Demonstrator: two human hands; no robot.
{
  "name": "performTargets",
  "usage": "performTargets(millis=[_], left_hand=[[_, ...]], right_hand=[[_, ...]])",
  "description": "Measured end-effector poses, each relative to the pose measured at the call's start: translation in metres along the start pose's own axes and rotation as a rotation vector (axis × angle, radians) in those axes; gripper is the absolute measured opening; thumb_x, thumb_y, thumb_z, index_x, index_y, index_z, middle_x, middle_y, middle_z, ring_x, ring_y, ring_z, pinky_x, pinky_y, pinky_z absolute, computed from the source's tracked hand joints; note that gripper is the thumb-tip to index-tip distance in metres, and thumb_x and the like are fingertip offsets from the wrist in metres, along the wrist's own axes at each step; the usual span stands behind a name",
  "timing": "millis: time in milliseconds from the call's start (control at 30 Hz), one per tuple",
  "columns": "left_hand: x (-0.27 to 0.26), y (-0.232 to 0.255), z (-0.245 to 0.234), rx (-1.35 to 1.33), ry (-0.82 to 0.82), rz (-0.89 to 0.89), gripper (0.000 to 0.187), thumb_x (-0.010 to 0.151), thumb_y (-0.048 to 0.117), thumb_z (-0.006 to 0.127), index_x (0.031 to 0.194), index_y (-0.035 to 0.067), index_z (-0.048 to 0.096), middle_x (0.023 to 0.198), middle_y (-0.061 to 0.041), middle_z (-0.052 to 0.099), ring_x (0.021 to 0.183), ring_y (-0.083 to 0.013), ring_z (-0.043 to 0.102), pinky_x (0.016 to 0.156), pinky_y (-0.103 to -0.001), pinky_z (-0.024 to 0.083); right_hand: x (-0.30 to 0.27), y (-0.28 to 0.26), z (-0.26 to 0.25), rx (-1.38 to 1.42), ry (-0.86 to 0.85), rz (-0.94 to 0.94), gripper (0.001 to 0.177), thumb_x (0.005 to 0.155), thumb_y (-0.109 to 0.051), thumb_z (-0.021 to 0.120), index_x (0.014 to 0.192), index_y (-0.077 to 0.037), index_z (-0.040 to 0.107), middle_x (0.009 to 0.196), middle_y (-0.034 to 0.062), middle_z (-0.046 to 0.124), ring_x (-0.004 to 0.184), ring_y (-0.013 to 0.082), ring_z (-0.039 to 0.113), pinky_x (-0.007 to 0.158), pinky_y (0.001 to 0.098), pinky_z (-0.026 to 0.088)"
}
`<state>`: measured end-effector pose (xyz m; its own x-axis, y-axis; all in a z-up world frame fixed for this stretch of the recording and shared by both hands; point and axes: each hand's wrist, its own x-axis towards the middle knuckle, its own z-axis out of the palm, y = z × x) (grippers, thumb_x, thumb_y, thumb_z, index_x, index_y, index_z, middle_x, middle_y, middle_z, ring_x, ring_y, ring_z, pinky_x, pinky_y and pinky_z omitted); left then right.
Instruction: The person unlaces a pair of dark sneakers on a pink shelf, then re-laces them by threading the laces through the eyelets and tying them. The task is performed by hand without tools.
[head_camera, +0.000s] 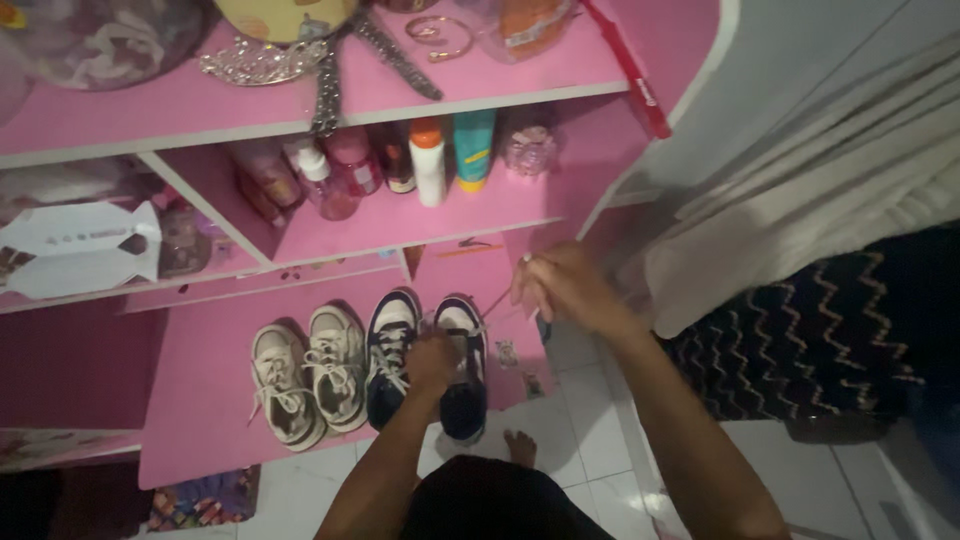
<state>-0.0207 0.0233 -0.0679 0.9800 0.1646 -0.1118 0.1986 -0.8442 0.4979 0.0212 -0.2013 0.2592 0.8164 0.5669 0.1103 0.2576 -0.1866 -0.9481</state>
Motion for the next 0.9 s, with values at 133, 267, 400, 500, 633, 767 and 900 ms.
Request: performTargets(millis=[133, 267, 400, 500, 633, 767, 900], left_hand=[[-0.013, 0.031, -0.069, -0.026, -0.101, -0.048, 0.033, 0.090, 0.035, 0.065, 0.097, 0.004, 0.072, 0.105, -0.022, 0.072, 0.101, -0.0409, 0.070, 0.091, -0.054, 0.053], [-0.037, 0.083, -0.204, -0.233, -0.227, -0.055, 0.038, 0.097, 0.037, 0.056, 0.098, 0.002, 0.070, 0.091, -0.025, 0.072, 0.089, -0.0395, 0.073, 0.081, -0.050, 0.056], [-0.079, 0.147, -0.342, -0.377, -0.028, 0.334, 0.039, 0.103, 0.036, 0.050, 0.107, 0.003, 0.069, 0.082, -0.023, 0.072, 0.076, -0.0351, 0.074, 0.071, -0.045, 0.055], [-0.097, 0.199, -0.418, -0.326, 0.096, 0.512, 0.036, 0.107, 0.033, 0.052, 0.098, 0.000, 0.065, 0.074, -0.018, 0.066, 0.065, -0.0278, 0.065, 0.062, -0.043, 0.048], [-0.106, 0.241, -0.466, -0.574, 0.189, 0.724, 0.025, 0.106, 0.025, 0.057, 0.111, 0.000, 0.059, 0.078, -0.010, 0.066, 0.067, -0.0148, 0.061, 0.061, -0.033, 0.049], [-0.101, 0.263, -0.475, -0.919, 0.036, 0.773, 0.021, 0.105, 0.022, 0.061, 0.116, 0.004, 0.065, 0.087, -0.001, 0.073, 0.079, -0.0066, 0.069, 0.072, -0.025, 0.057], [-0.097, 0.269, -0.462, -0.786, 0.304, 0.615, 0.019, 0.099, 0.020, 0.070, 0.105, 0.004, 0.078, 0.078, 0.000, 0.075, 0.068, -0.0056, 0.064, 0.061, -0.022, 0.051]], right_hand=[[-0.002, -0.005, -0.007, 0.050, 0.021, -0.020, 0.041, 0.096, -0.020, 0.045, 0.069, 0.000, 0.069, 0.057, 0.0080, 0.067, 0.055, 0.0120, 0.063, 0.056, 0.0274, 0.050], [-0.006, -0.024, -0.010, 0.038, 0.038, 0.056, 0.045, 0.094, -0.024, 0.044, 0.081, 0.004, 0.076, 0.049, 0.0083, 0.060, 0.036, 0.0119, 0.046, 0.036, 0.0263, 0.036], [0.001, -0.053, -0.006, 0.192, 0.070, -0.019, 0.043, 0.099, -0.027, 0.049, 0.085, 0.005, 0.074, 0.053, 0.0052, 0.059, 0.038, 0.0114, 0.049, 0.037, 0.0261, 0.036], [0.011, -0.081, -0.001, 0.311, 0.054, -0.019, 0.040, 0.100, -0.028, 0.051, 0.078, 0.000, 0.069, 0.049, 0.0018, 0.053, 0.037, 0.0098, 0.046, 0.038, 0.0257, 0.035], [0.024, -0.102, 0.016, 0.597, 0.120, 0.083, 0.035, 0.099, -0.024, 0.058, 0.067, -0.009, 0.055, 0.046, -0.0006, 0.041, 0.035, 0.0113, 0.037, 0.039, 0.0291, 0.032], [0.042, -0.113, 0.027, 1.006, 0.238, 0.167, 0.032, 0.096, -0.032, 0.050, 0.070, -0.015, 0.055, 0.043, -0.0043, 0.034, 0.031, 0.0106, 0.028, 0.037, 0.0287, 0.027], [0.064, -0.120, 0.030, 1.091, 0.287, -0.061, 0.042, 0.099, -0.040, 0.050, 0.064, -0.018, 0.047, 0.042, -0.0045, 0.034, 0.031, 0.0122, 0.028, 0.037, 0.0293, 0.028]])
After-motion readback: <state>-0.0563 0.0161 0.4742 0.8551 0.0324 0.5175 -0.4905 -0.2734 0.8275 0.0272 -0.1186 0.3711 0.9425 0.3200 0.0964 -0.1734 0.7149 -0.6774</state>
